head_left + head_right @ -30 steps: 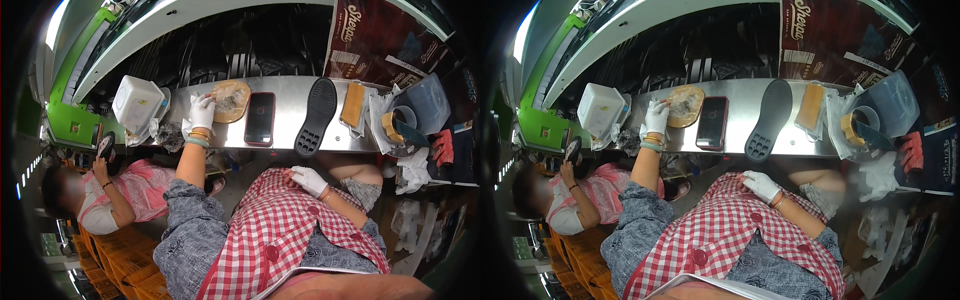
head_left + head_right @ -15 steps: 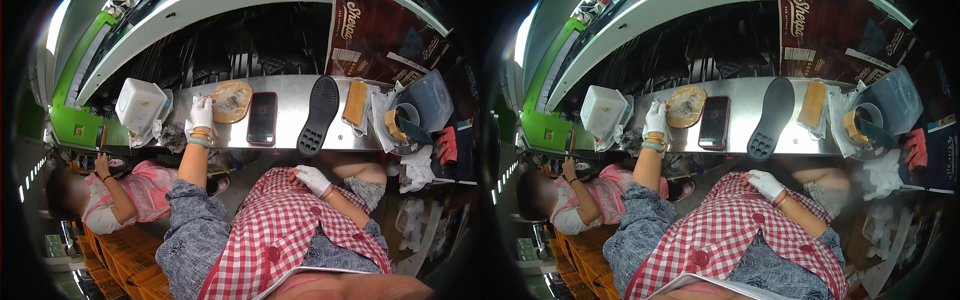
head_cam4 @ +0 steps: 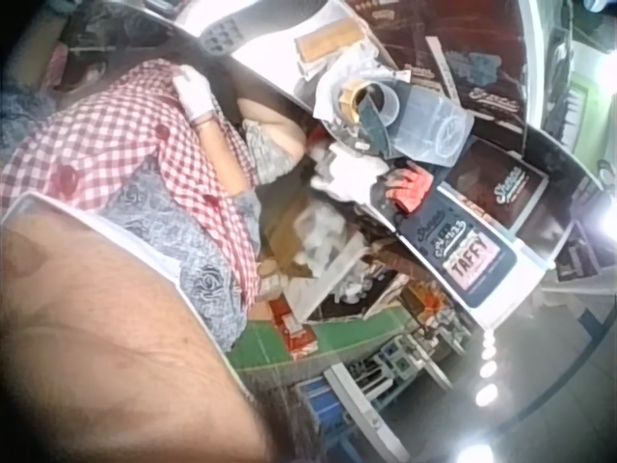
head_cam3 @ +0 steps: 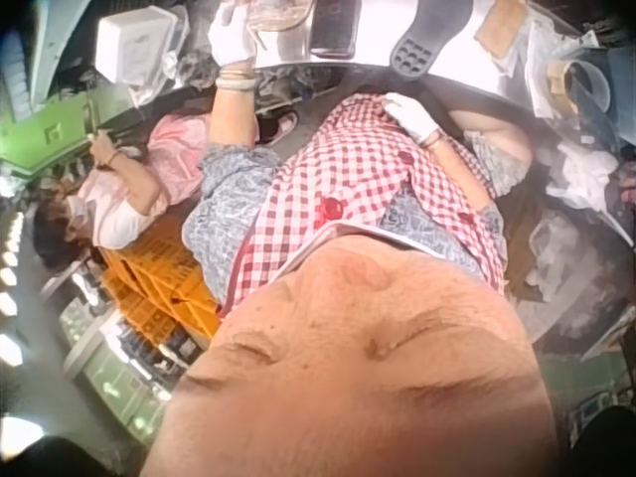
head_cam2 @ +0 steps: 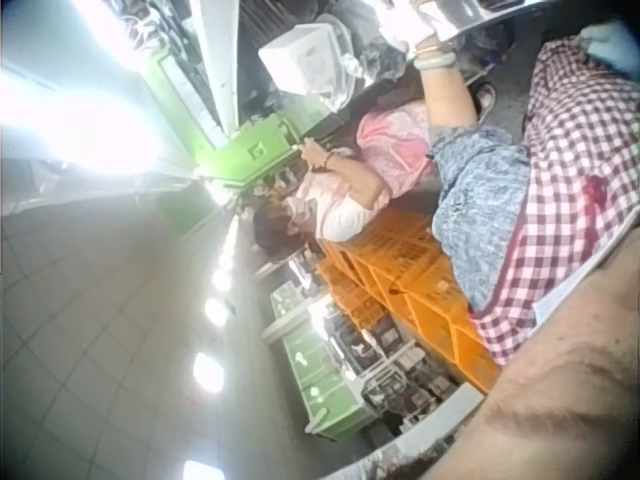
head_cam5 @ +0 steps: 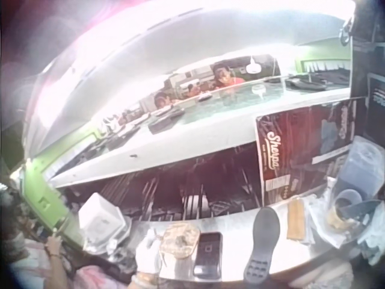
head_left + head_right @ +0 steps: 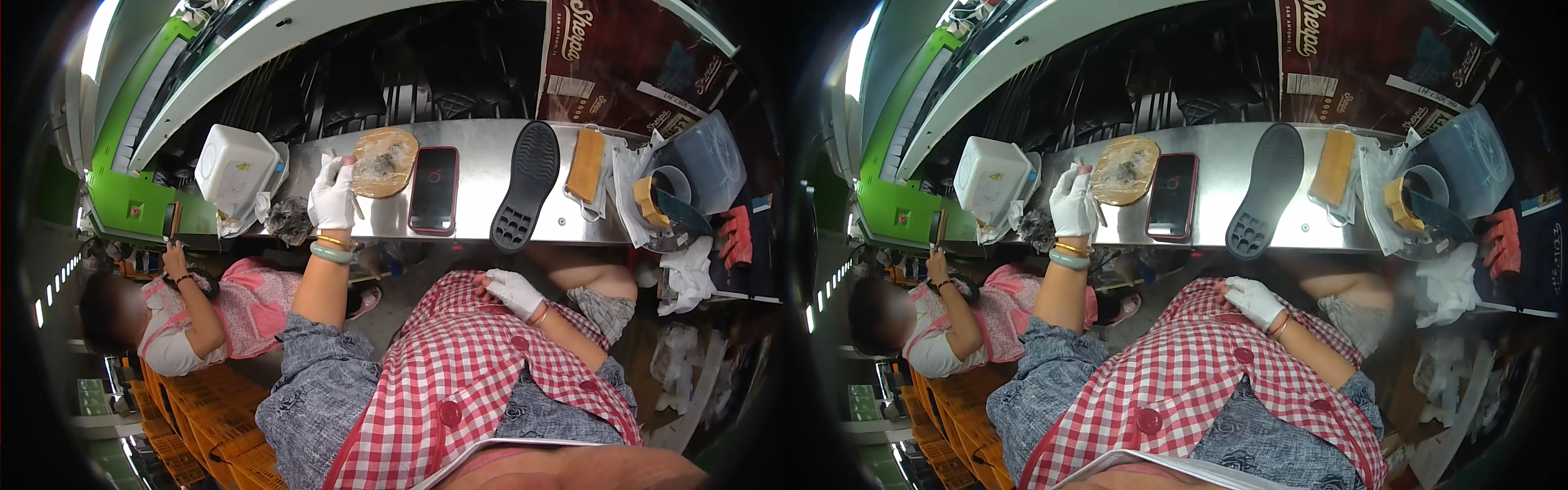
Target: The person cleans the sole of a black slipper using a green scrubbing tool. They repeatedly scrub the textured bottom of the slipper, occasionally dipping the tool into a container of liquid. The person handles the slipper with gloved hands, turning it to access different areas of the sole.
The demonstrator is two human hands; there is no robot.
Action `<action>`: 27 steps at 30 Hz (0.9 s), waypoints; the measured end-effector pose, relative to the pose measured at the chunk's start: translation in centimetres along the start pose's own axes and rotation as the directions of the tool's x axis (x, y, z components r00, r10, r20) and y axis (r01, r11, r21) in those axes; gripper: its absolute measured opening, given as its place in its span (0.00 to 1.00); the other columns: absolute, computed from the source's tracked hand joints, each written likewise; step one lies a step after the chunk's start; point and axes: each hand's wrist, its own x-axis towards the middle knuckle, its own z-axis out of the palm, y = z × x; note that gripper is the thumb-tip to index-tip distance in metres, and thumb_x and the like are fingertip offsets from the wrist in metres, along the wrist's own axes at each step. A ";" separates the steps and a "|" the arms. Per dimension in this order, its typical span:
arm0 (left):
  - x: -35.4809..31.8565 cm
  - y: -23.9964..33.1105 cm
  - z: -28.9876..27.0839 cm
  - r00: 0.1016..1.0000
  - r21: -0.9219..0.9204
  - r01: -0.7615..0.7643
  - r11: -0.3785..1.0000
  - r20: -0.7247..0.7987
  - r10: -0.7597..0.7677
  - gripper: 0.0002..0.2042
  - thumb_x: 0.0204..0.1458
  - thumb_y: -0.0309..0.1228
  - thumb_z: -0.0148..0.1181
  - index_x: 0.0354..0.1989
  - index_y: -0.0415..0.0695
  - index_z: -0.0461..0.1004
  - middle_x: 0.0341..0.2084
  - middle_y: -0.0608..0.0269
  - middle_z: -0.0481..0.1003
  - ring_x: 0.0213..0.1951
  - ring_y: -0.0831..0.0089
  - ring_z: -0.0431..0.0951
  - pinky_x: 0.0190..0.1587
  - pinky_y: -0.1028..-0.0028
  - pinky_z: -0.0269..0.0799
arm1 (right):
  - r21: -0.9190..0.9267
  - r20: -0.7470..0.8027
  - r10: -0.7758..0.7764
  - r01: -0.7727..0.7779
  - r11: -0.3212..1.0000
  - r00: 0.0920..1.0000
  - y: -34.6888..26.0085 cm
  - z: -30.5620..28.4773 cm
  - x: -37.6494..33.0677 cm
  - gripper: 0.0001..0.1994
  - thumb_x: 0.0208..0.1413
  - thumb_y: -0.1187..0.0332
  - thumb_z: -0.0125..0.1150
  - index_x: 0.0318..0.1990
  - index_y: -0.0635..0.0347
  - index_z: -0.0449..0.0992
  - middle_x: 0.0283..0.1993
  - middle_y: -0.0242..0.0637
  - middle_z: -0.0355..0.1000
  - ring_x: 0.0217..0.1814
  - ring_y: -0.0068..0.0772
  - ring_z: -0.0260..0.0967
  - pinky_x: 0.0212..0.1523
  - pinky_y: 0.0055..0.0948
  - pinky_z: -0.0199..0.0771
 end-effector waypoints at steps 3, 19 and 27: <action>-2.8 2.6 2.0 0.987 0.024 -0.100 0.995 0.126 0.096 0.05 0.50 0.25 0.60 0.33 0.38 0.76 0.30 0.68 0.75 0.34 0.83 0.71 0.40 0.83 0.65 | -0.075 0.024 -0.070 0.072 0.995 0.997 -0.1 0.3 0.0 0.12 0.61 0.66 0.48 0.44 0.66 0.72 0.33 0.33 0.71 0.32 0.20 0.67 0.37 0.20 0.70; -9.4 5.2 7.7 0.825 0.070 0.039 0.997 0.560 -0.072 0.05 0.45 0.20 0.62 0.29 0.39 0.73 0.31 0.66 0.71 0.34 0.79 0.71 0.37 0.79 0.68 | 0.030 -0.220 -0.312 0.326 0.945 0.924 -11.9 -1.0 -4.6 0.09 0.59 0.68 0.53 0.39 0.65 0.74 0.33 0.33 0.73 0.32 0.18 0.68 0.36 0.16 0.68; -11.0 4.0 8.4 0.790 0.131 -0.215 0.968 0.606 0.093 0.05 0.44 0.19 0.61 0.28 0.40 0.71 0.30 0.62 0.70 0.33 0.75 0.72 0.35 0.77 0.69 | 0.010 -0.271 -0.464 0.484 0.875 0.844 -11.1 -0.1 -2.4 0.08 0.58 0.71 0.53 0.39 0.67 0.74 0.33 0.32 0.72 0.33 0.19 0.68 0.36 0.17 0.69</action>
